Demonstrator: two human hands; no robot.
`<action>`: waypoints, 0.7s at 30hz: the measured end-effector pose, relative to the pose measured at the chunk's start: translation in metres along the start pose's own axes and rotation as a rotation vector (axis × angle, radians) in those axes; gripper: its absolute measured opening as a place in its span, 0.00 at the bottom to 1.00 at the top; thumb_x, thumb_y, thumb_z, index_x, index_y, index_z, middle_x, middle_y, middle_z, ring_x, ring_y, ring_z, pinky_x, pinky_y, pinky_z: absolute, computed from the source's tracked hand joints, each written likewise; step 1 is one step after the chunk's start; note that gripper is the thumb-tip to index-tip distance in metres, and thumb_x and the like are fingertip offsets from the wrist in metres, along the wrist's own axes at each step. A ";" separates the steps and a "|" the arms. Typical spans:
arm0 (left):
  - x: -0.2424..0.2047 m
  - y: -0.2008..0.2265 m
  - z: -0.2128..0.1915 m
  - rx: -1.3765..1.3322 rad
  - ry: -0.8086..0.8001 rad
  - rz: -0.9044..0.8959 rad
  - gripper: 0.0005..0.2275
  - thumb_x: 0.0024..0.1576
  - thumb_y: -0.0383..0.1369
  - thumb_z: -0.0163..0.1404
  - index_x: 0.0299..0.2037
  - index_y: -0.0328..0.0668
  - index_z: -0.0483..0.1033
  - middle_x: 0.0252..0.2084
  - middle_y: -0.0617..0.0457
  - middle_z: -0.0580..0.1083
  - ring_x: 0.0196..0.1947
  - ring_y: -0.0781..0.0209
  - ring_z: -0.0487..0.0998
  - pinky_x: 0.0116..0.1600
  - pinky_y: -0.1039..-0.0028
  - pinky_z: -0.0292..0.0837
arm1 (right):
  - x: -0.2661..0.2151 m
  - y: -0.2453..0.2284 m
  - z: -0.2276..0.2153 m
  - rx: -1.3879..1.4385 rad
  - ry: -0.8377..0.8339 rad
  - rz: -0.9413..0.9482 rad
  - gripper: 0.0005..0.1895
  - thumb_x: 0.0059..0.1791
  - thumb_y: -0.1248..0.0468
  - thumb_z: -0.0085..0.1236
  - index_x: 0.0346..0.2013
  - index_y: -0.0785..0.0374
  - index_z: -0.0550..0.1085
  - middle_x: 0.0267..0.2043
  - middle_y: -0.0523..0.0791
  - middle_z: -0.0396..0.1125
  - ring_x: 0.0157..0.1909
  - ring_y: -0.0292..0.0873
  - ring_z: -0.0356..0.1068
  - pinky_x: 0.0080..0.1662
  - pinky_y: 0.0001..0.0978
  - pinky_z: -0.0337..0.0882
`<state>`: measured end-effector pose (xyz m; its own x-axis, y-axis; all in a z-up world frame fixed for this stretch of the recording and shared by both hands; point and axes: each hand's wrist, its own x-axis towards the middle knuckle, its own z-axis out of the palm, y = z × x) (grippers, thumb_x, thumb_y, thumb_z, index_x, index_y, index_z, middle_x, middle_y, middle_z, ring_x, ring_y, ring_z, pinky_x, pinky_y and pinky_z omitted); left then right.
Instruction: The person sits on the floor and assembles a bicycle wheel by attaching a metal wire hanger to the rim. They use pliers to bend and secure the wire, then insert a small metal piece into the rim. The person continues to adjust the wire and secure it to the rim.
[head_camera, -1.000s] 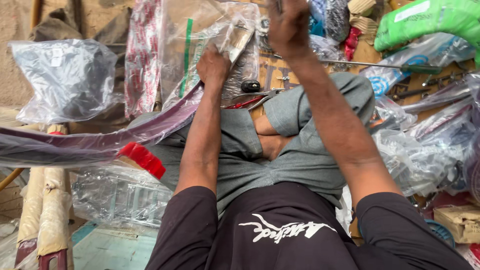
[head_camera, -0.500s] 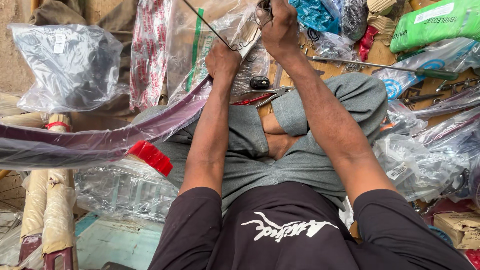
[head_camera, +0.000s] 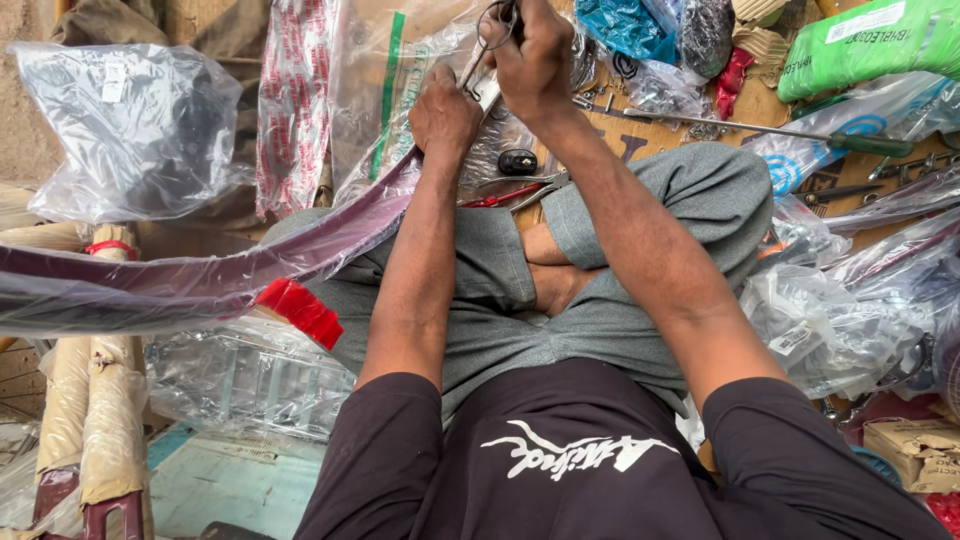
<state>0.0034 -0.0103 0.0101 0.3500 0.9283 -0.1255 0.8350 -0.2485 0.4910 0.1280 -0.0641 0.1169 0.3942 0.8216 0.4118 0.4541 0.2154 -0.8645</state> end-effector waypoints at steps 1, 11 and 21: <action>0.000 0.000 0.000 -0.001 0.002 0.007 0.09 0.54 0.31 0.50 0.43 0.40 0.74 0.45 0.41 0.77 0.40 0.42 0.81 0.43 0.55 0.76 | 0.003 0.005 0.001 0.015 -0.022 0.005 0.11 0.60 0.61 0.55 0.43 0.68 0.69 0.31 0.42 0.69 0.29 0.35 0.77 0.31 0.24 0.81; -0.004 0.000 -0.003 -0.069 0.060 0.079 0.10 0.51 0.24 0.50 0.42 0.43 0.74 0.42 0.48 0.74 0.39 0.50 0.80 0.39 0.59 0.76 | 0.012 0.024 0.010 -0.322 -0.136 -0.333 0.07 0.59 0.66 0.59 0.42 0.66 0.70 0.32 0.47 0.67 0.34 0.45 0.70 0.36 0.38 0.70; -0.005 -0.001 -0.002 -0.088 0.112 0.131 0.11 0.49 0.27 0.55 0.42 0.42 0.72 0.41 0.48 0.73 0.41 0.48 0.79 0.39 0.58 0.75 | 0.010 0.032 0.013 -0.294 -0.185 -0.282 0.14 0.59 0.60 0.62 0.35 0.63 0.69 0.27 0.43 0.64 0.29 0.40 0.66 0.31 0.33 0.67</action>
<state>0.0001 -0.0136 0.0121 0.3996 0.9159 0.0392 0.7431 -0.3487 0.5712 0.1362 -0.0416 0.0894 0.0852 0.8387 0.5380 0.7420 0.3069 -0.5960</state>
